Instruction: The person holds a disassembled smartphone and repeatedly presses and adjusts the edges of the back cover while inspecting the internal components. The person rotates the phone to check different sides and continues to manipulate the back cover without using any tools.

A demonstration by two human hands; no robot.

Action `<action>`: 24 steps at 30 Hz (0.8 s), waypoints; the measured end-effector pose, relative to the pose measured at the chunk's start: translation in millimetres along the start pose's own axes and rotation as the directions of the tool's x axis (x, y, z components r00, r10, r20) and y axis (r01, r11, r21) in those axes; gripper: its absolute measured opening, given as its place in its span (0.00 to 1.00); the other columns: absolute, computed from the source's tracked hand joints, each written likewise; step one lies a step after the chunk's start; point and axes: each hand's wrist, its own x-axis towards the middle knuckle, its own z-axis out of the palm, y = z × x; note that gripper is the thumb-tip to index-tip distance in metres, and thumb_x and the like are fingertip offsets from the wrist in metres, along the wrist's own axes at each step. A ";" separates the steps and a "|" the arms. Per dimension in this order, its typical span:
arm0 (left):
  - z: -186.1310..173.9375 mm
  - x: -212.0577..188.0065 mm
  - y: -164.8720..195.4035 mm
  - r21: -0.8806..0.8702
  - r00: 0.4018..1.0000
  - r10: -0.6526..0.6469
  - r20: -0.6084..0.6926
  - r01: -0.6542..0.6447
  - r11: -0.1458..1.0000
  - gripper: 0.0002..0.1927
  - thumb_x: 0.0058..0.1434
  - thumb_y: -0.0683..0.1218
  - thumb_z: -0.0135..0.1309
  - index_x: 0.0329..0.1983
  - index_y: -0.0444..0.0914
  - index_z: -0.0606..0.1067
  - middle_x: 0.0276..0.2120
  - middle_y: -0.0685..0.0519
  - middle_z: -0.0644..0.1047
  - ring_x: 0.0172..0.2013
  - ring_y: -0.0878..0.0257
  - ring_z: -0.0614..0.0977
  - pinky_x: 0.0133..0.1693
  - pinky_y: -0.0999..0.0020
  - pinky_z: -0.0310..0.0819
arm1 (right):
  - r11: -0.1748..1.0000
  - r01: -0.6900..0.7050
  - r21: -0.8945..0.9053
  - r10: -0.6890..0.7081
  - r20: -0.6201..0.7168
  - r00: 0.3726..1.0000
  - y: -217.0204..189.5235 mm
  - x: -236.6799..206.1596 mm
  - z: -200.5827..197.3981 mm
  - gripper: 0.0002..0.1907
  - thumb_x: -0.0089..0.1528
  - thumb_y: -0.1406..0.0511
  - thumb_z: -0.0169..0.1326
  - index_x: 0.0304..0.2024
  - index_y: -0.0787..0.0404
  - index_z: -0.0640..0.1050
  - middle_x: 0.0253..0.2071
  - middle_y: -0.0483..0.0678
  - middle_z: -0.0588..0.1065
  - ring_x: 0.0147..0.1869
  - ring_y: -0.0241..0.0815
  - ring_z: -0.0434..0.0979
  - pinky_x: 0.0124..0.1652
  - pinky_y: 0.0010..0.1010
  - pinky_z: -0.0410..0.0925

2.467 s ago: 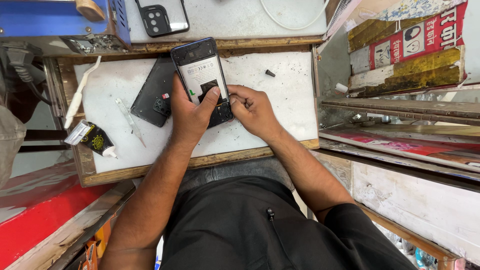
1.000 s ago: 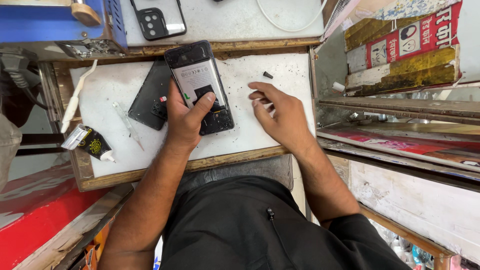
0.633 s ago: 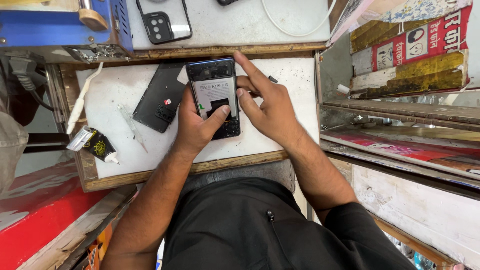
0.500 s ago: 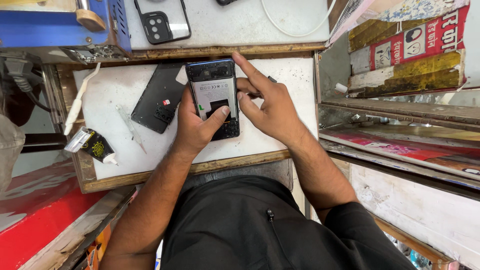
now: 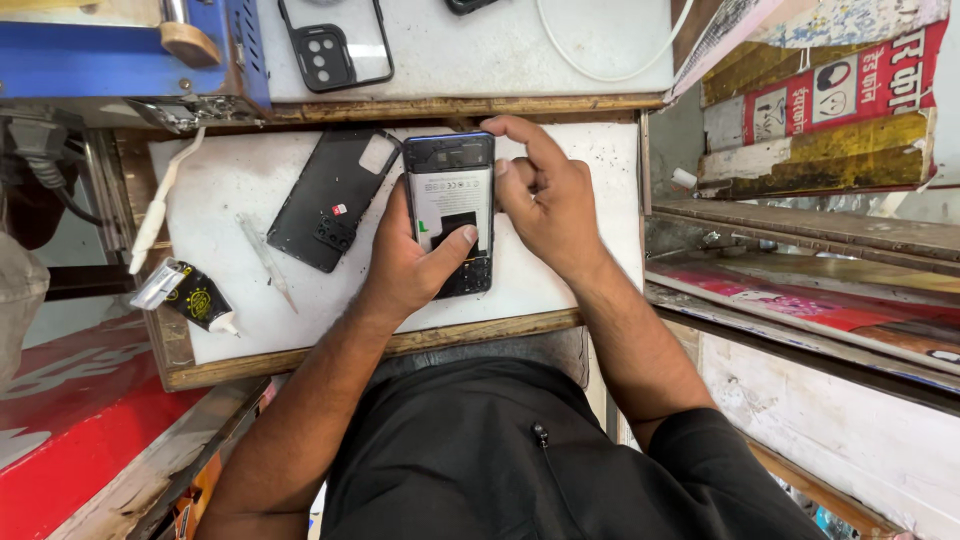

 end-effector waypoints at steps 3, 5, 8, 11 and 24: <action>4.1 0.3 2.0 0.120 0.999 -0.001 -0.043 0.006 0.993 0.27 0.64 0.38 0.58 0.65 0.33 0.64 0.55 0.48 0.77 0.56 0.61 0.79 0.58 0.65 0.75 | 0.965 0.012 0.260 -0.011 -0.005 1.000 17.6 7.8 11.2 0.14 0.76 0.63 0.43 0.59 0.63 0.73 0.34 0.39 0.75 0.35 0.26 0.74 0.36 0.20 0.71; 6.3 0.8 1.6 0.221 0.995 -0.033 -0.095 0.053 0.974 0.25 0.62 0.39 0.59 0.62 0.33 0.66 0.52 0.47 0.79 0.52 0.62 0.82 0.55 0.66 0.77 | 0.930 0.030 0.366 -0.045 0.033 0.998 30.0 11.2 15.0 0.15 0.77 0.60 0.43 0.58 0.64 0.73 0.42 0.41 0.77 0.41 0.28 0.74 0.41 0.21 0.71; 4.2 -0.2 0.4 0.302 0.982 -0.093 -0.162 0.139 0.943 0.23 0.61 0.41 0.59 0.59 0.33 0.67 0.48 0.47 0.81 0.49 0.62 0.84 0.52 0.67 0.78 | 0.895 -0.030 0.446 -0.039 0.144 0.989 45.0 12.5 19.6 0.16 0.76 0.58 0.48 0.57 0.64 0.73 0.44 0.43 0.75 0.45 0.29 0.73 0.44 0.21 0.70; 1.8 1.5 -3.0 0.247 0.994 -0.050 -0.093 0.071 0.966 0.22 0.68 0.46 0.53 0.62 0.32 0.67 0.51 0.46 0.80 0.51 0.61 0.82 0.54 0.67 0.76 | 0.823 -0.135 0.551 0.032 0.192 0.981 53.1 17.6 15.1 0.16 0.75 0.57 0.51 0.52 0.64 0.75 0.40 0.44 0.76 0.41 0.30 0.74 0.41 0.22 0.70; -8.9 0.4 -16.2 -0.029 0.996 -0.090 -0.017 0.089 0.996 0.32 0.79 0.58 0.30 0.73 0.29 0.63 0.48 0.48 0.80 0.47 0.67 0.80 0.50 0.72 0.76 | 0.553 -0.270 0.788 0.143 0.230 0.963 52.6 25.1 18.5 0.19 0.71 0.57 0.54 0.55 0.66 0.74 0.46 0.50 0.79 0.48 0.35 0.80 0.50 0.27 0.76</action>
